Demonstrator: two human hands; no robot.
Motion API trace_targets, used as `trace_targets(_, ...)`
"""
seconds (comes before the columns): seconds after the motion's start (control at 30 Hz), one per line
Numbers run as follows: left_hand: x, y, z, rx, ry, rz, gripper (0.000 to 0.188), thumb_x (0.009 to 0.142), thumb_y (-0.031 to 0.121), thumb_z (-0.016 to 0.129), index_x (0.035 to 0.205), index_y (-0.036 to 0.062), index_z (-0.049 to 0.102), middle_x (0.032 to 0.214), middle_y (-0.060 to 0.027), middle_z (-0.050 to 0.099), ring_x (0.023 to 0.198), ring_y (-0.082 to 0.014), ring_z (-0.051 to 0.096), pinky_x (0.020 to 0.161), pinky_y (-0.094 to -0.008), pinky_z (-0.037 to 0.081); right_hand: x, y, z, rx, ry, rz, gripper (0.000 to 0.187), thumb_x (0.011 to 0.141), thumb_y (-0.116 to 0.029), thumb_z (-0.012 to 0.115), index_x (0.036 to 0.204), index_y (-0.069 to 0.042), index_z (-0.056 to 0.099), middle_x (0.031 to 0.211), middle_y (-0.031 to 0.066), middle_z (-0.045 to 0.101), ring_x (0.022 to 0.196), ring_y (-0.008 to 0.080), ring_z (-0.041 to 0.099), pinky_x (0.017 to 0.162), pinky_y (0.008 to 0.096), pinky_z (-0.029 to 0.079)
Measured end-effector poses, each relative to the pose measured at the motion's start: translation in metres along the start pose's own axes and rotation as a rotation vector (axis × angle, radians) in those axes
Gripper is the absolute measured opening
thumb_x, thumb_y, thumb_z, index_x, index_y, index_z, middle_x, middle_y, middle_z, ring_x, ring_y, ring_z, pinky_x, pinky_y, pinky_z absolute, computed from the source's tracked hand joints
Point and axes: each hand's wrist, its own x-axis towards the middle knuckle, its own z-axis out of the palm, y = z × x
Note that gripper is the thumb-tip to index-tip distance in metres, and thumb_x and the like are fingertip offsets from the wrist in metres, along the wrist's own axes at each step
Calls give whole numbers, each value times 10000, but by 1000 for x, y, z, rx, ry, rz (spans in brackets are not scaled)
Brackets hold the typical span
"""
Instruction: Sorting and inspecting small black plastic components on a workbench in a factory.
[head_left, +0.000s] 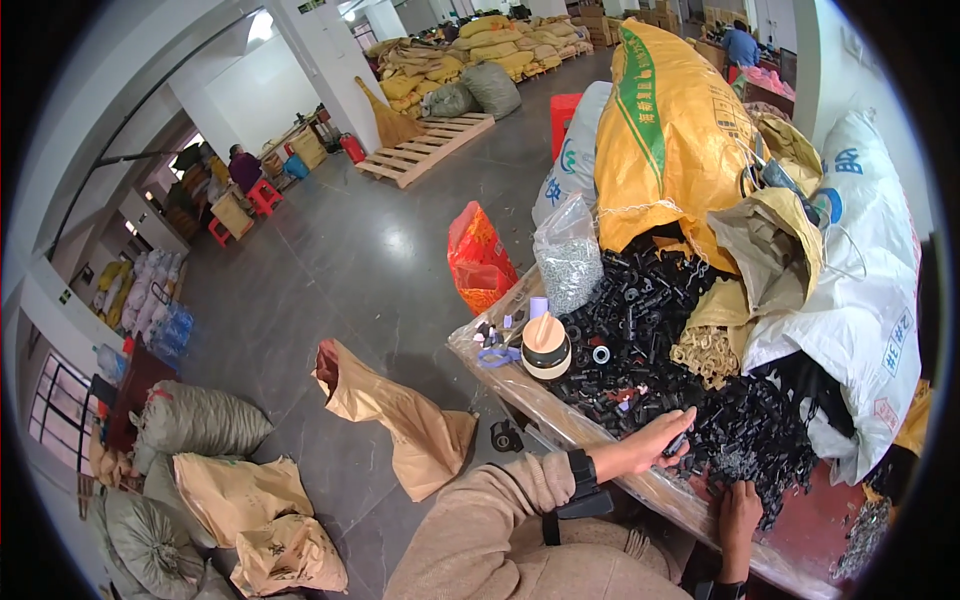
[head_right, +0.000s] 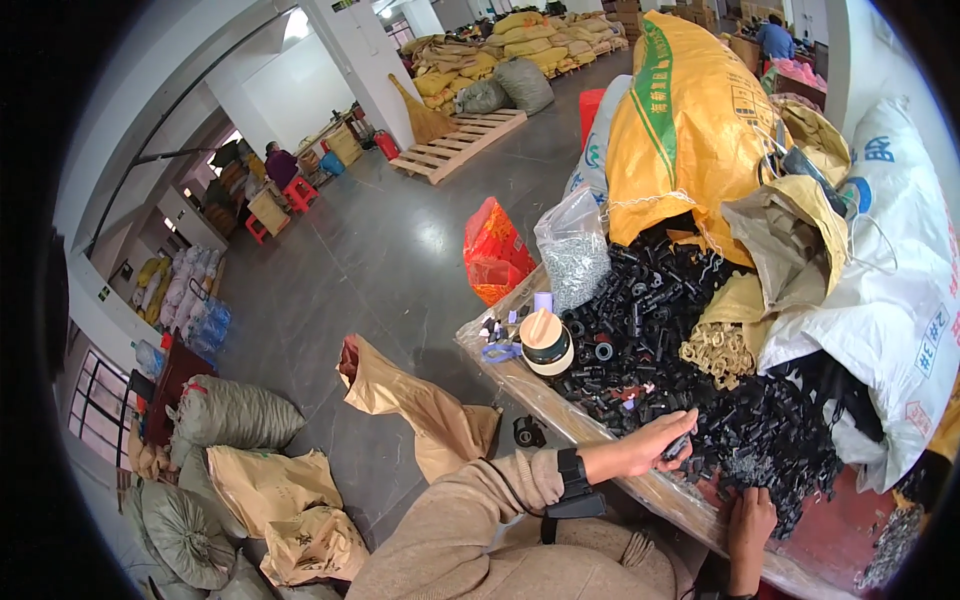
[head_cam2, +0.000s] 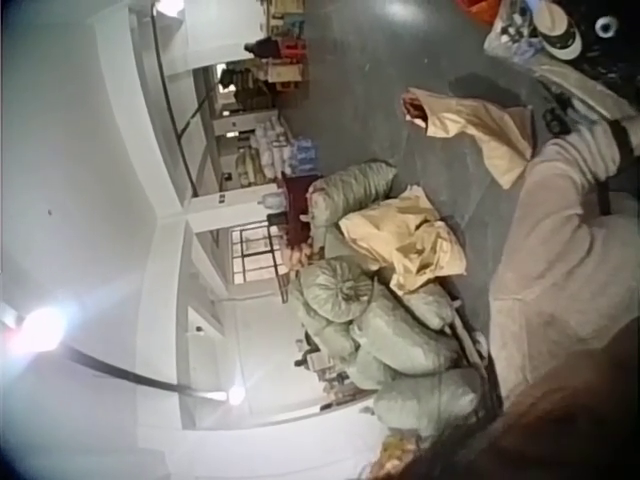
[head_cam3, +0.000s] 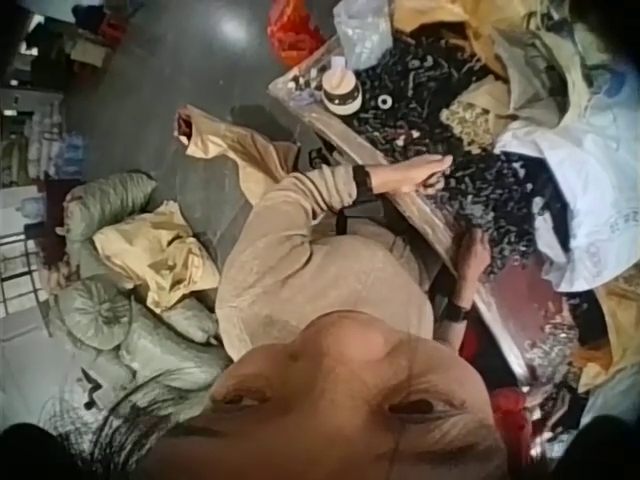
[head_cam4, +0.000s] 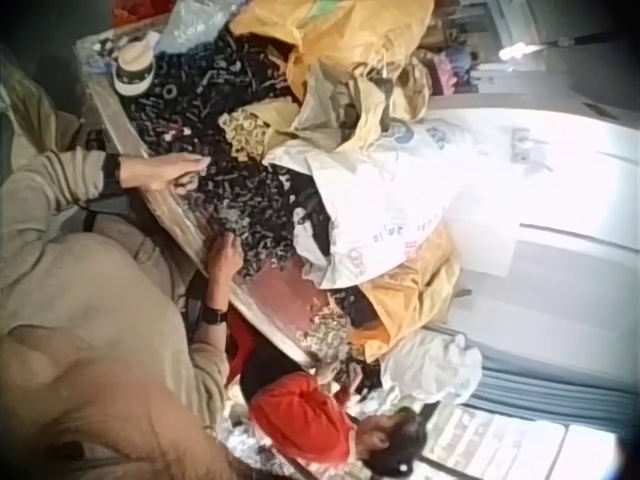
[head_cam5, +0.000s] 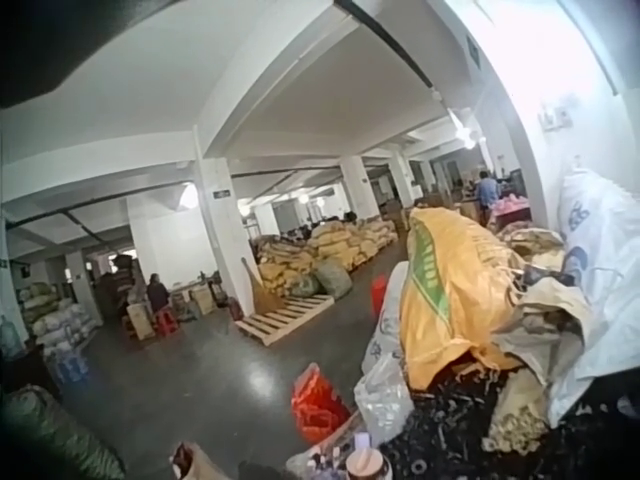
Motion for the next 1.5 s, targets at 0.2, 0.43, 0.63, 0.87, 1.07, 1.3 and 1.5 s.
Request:
trace_targets(0.2,8,-19,4,98,5,-89,187,813,183,543,967,87,498,721,0,521,616,-75,477,499,-192,382,13,-11,-6,-41,46,-15,86,726,-87,526,701,-72,445,688,116,488,633,306,515,520,401,406)
trace_targets(0.43,3,-28,0,92,77,-147,180,823,128,544,981,72,477,751,-21,529,611,-95,515,530,-215,434,7,1,-17,172,124,90,43,712,-55,550,730,-55,511,676,117,478,614,314,510,511,380,411)
trace_targets(0.63,14,-35,12,259,74,-99,144,828,148,546,938,82,481,734,-12,529,576,-80,507,493,-200,417,13,-2,-17,247,95,23,37,706,-53,564,725,-51,532,657,93,485,593,278,517,512,364,416)
trace_targets(0.87,27,-41,9,351,12,-102,141,798,130,587,878,70,487,694,6,515,572,-66,491,493,-194,405,37,8,-1,17,55,-23,69,668,-62,535,705,-66,478,666,85,464,595,261,524,511,350,428)
trace_targets(1.07,28,-39,11,565,22,26,150,781,157,599,819,51,499,679,11,501,575,-36,475,487,-187,416,47,1,12,-63,-1,-54,88,671,-47,509,735,-60,449,743,117,484,579,269,540,465,345,450)
trace_targets(1.3,41,-54,37,781,65,325,199,710,129,605,843,6,522,713,-103,571,643,-162,540,602,-296,434,30,10,5,440,108,20,93,786,-77,515,731,-22,462,618,104,454,544,211,481,462,321,376)
trace_targets(1.5,38,-53,48,865,99,647,179,702,86,588,831,-5,505,721,-150,530,690,-293,541,604,-330,424,30,-14,-1,1409,-110,384,168,849,-145,504,707,-64,465,528,-22,404,450,24,362,379,187,257)
